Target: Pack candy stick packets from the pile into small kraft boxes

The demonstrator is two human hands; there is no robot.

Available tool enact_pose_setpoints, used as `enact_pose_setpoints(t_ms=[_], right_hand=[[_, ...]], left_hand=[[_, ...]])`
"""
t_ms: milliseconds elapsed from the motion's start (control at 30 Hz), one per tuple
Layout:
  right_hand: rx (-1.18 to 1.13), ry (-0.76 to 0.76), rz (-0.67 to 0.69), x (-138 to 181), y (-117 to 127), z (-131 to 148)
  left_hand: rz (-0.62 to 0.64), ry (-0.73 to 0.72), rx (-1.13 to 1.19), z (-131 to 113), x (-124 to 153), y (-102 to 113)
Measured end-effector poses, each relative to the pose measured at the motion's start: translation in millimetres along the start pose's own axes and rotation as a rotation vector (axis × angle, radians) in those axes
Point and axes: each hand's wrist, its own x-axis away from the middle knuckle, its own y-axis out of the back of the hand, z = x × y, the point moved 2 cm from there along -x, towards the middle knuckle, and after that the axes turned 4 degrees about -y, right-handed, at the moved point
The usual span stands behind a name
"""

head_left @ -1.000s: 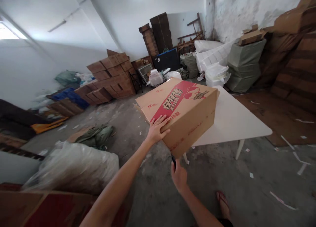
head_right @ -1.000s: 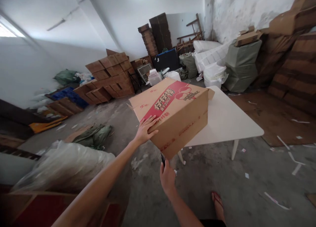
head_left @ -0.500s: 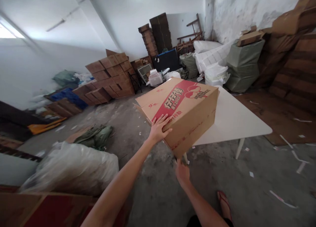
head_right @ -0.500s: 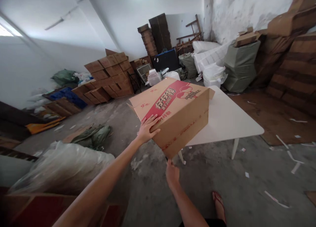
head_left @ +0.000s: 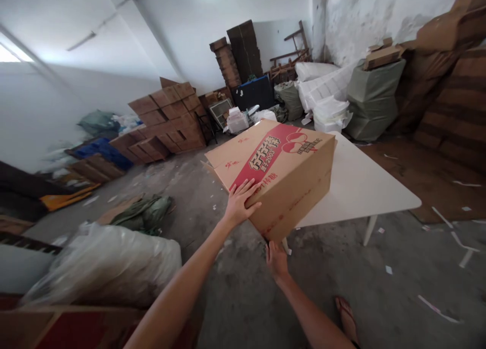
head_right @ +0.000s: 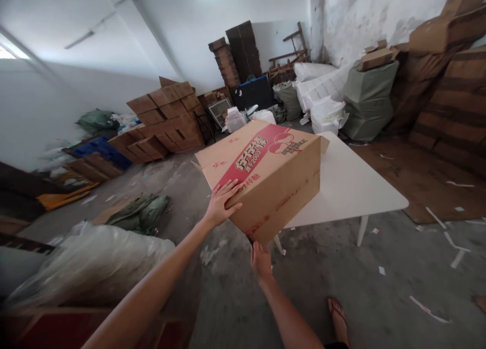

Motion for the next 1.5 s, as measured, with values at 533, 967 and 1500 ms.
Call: enact_pose_setpoints(t_ms=[533, 967, 1500], right_hand=[[-0.316, -0.162, -0.09, -14, 36, -40], [-0.035, -0.347, -0.209, -272, 222, -265], [0.131, -0.605, 0.013, -270, 198, -367]], left_hand=[[0.006, -0.043, -0.014, 7, -7, 7], [0.105, 0.068, -0.236, -36, -113, -10], [0.155, 0.085, -0.211, -42, -130, -13]])
